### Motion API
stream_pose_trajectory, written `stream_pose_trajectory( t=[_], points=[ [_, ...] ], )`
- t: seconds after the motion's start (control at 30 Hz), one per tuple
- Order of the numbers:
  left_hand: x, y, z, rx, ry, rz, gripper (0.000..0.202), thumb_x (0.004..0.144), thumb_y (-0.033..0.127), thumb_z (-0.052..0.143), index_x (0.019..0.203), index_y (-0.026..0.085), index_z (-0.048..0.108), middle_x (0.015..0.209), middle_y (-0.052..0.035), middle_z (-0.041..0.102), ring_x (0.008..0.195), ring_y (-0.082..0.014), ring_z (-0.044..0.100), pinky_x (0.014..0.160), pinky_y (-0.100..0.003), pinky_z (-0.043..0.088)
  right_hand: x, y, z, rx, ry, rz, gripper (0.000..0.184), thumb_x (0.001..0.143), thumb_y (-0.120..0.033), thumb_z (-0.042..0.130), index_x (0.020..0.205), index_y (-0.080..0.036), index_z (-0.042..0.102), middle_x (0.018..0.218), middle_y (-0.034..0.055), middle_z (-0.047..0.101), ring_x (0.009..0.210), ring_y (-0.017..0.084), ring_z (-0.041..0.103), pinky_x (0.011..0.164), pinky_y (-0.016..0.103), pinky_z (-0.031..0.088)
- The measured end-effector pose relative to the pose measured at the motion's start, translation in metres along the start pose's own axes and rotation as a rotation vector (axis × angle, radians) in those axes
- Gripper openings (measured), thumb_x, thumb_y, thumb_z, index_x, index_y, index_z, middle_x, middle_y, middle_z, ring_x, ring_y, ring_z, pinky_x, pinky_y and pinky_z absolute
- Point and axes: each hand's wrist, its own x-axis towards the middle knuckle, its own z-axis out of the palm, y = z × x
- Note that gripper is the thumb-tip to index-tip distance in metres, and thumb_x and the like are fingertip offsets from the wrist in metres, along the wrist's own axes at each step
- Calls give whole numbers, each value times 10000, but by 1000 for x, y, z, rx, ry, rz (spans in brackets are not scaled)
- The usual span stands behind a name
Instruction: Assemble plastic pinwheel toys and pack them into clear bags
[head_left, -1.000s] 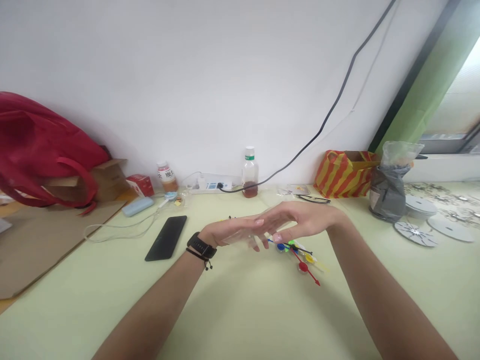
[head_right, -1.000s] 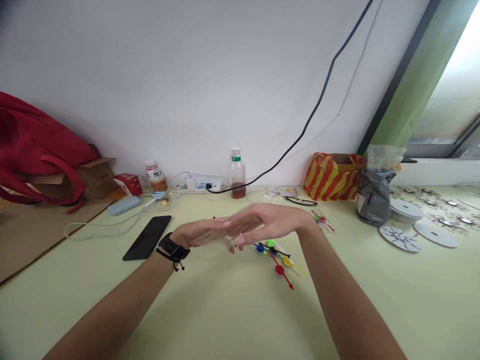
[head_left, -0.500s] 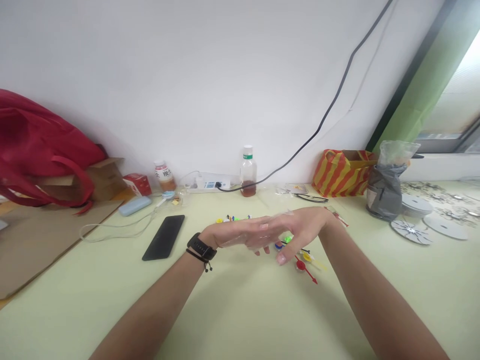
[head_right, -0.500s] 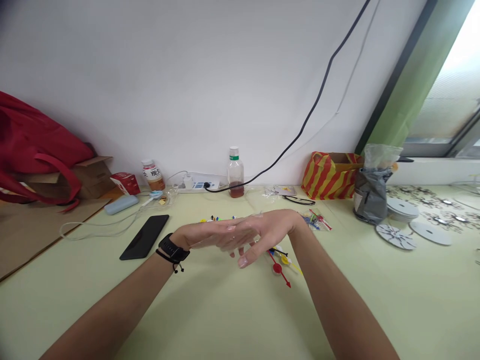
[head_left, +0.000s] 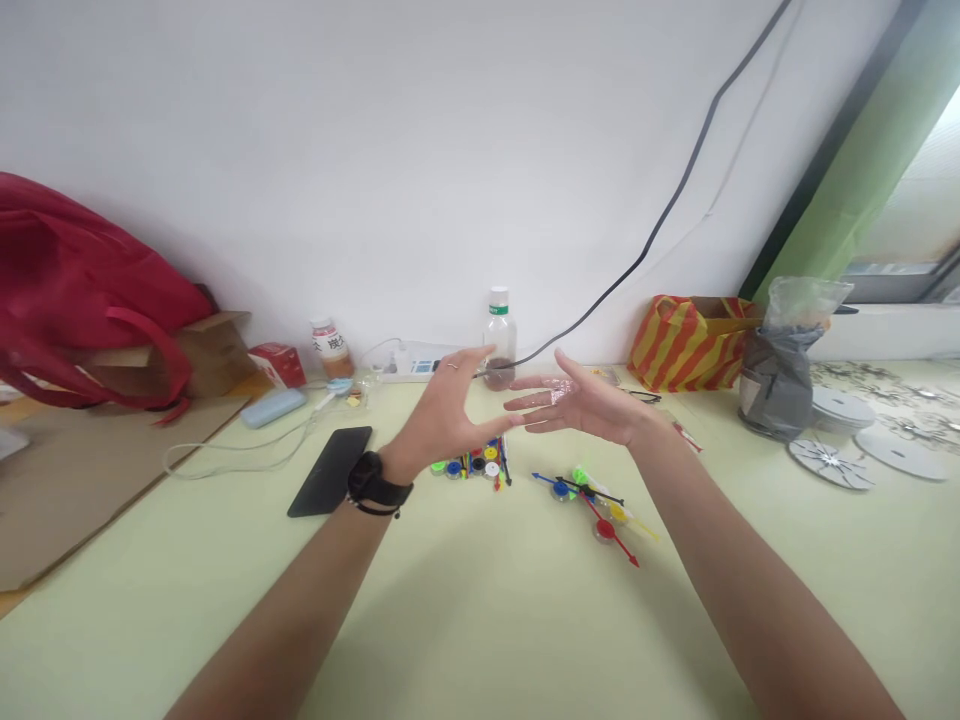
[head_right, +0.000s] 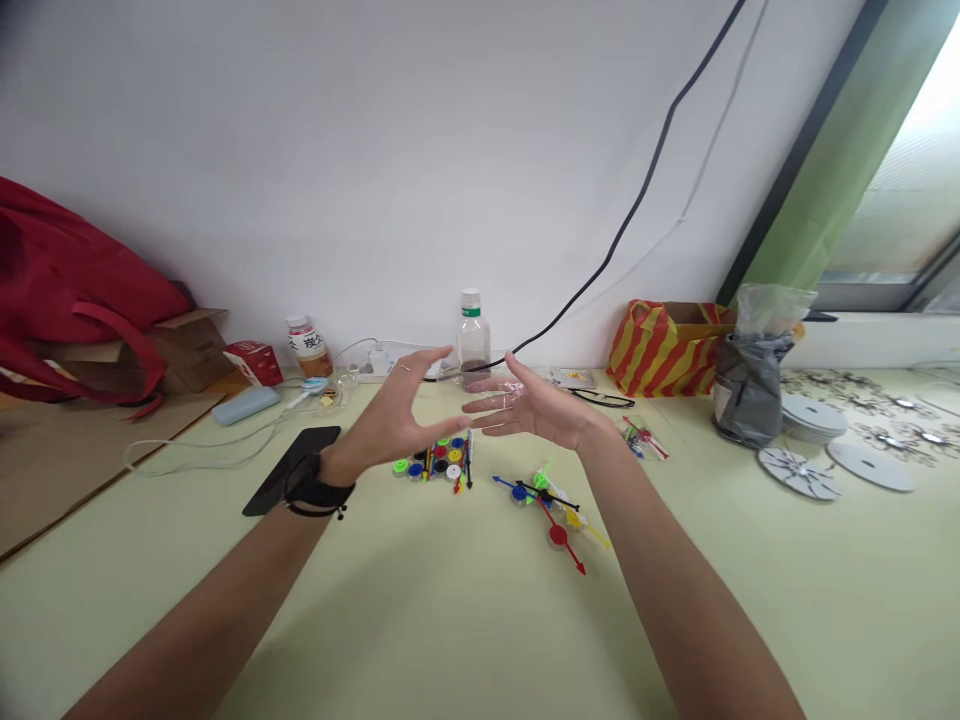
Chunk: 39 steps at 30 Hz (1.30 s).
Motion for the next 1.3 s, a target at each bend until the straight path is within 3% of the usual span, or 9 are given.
stream_pose_trajectory(
  t=[0.13, 0.33, 0.5, 0.67, 0.77, 0.87, 0.93, 1.07, 1.3],
  points=[
    [-5, 13, 23, 199, -101, 208, 1032, 738, 563, 805, 1577, 204, 324, 1593, -167, 378, 1475, -428, 276, 1229, -574, 182, 9, 5, 10, 157, -21, 38, 748, 982, -746, 324, 1281, -138, 643, 1290, 190, 693, 1146, 304, 698, 1118, 503, 465],
    [-11, 1, 38, 252, -116, 200, 903, 793, 276, 703, 1589, 180, 288, 1440, -182, 503, 1354, -417, 423, 1171, -585, 259, 17, 12, 17, 145, -39, 60, 649, 983, -708, 413, 1127, -141, 692, 1220, 169, 725, 1154, 287, 691, 1113, 477, 485],
    [-12, -12, 31, 304, -108, 133, 861, 785, 287, 705, 1556, 170, 340, 1435, -185, 503, 1335, -406, 444, 1145, -543, 305, 4, 2, 8, -120, 135, 24, 558, 969, -668, 509, 1107, -170, 720, 1216, 144, 734, 1159, 256, 684, 1081, 407, 517],
    [-12, -33, 20, 228, -142, -16, 815, 784, 451, 755, 1490, 210, 425, 1295, -150, 577, 1196, -365, 538, 1041, -492, 399, -14, -5, -27, -641, 360, -119, 352, 934, -514, 619, 1031, -197, 736, 1102, 99, 754, 934, 218, 707, 847, 353, 584],
    [-14, -46, 15, 98, -163, -145, 786, 779, 531, 757, 1437, 227, 454, 1197, -109, 602, 1018, -292, 586, 911, -425, 464, -21, 8, -55, -911, 260, 6, 219, 801, -347, 710, 973, -221, 757, 1038, 70, 747, 851, 215, 703, 733, 324, 569],
    [-14, -51, 13, -40, -180, -216, 748, 764, 549, 777, 1371, 217, 492, 1196, -98, 599, 979, -261, 580, 866, -387, 473, -21, 25, -73, -944, 102, 303, 308, 673, -253, 738, 978, -243, 774, 1061, 62, 741, 765, 219, 715, 660, 320, 556],
    [-14, -50, 11, -125, -207, -233, 712, 773, 551, 776, 1343, 213, 516, 1202, -98, 598, 987, -257, 573, 854, -373, 477, -19, 34, -79, -940, 27, 380, 352, 616, -240, 755, 967, -245, 778, 1050, 51, 746, 780, 232, 716, 658, 314, 546],
    [-13, -44, 5, -263, -258, -288, 746, 784, 566, 768, 1393, 229, 499, 1159, -91, 602, 977, -244, 568, 807, -347, 504, -14, 38, -83, -922, -39, 347, 264, 596, -259, 754, 856, -222, 778, 855, 36, 758, 818, 258, 708, 695, 318, 546],
    [-13, -46, -4, -456, -409, -374, 760, 819, 512, 763, 1473, 297, 441, 1168, -78, 553, 819, -160, 581, 625, -255, 506, -20, 23, -77, -849, 57, 252, 227, 662, -353, 763, 843, -217, 782, 791, 54, 760, 811, 264, 718, 753, 349, 570]
  ],
)
